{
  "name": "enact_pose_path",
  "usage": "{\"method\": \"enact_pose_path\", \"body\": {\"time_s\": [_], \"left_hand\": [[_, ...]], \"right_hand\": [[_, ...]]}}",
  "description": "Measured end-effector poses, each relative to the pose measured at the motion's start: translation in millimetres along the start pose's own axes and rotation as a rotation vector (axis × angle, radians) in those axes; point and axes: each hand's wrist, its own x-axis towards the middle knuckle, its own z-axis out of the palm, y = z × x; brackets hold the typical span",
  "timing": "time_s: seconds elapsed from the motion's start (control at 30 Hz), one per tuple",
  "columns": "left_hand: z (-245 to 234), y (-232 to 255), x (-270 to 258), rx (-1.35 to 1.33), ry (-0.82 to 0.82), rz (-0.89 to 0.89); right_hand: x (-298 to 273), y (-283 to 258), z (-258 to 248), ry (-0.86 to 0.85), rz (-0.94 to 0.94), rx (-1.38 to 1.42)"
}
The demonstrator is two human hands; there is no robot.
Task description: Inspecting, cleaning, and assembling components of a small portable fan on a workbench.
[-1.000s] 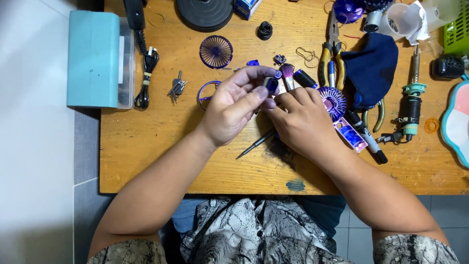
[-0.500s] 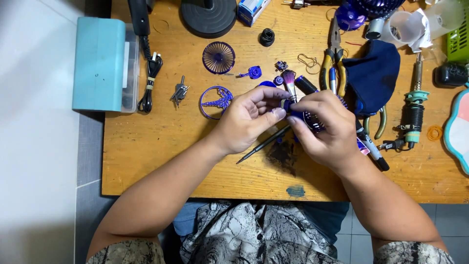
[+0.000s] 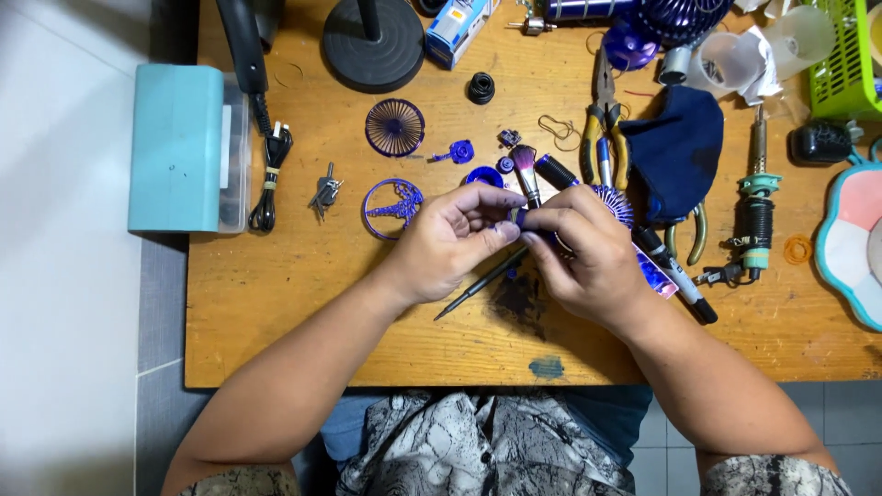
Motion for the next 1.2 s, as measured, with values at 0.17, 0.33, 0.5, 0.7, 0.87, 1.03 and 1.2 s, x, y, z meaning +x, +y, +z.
{"method": "enact_pose_path", "body": {"time_s": [0.17, 0.33, 0.5, 0.7, 0.87, 1.03, 1.2], "left_hand": [[5.2, 1.2, -0.4, -0.028, 0.017, 0.019], [4.6, -0.1, -0.9, -0.059, 0.005, 0.01], [3.7, -4.3, -1.5, -0.066, -0.006, -0.004], [0.7, -9.5, -4.0, -0.17, 0.0, -0.08], [1.1, -5.4, -1.1, -0.086, -0.013, -0.045], [2.1, 8.2, -2.4, -0.018, -0.047, -0.026], [3.6, 11.7, -4.5, -0.024, -0.082, -0.045]], "right_hand": [[-0.9, 6.8, 1.3, -0.013, -0.054, -0.012], [-12.2, 19.8, 7.1, -0.002, -0.082, -0.05], [-11.8, 17.4, 8.8, 0.018, -0.09, -0.036], [7.8, -0.3, -7.3, 0.033, -0.202, -0.189], [-0.9, 2.5, -3.2, 0.033, -0.082, -0.08], [0.9, 4.1, -3.1, 0.047, -0.1, -0.008], [-7.1, 12.7, 0.2, 0.053, -0.183, -0.062]]}}
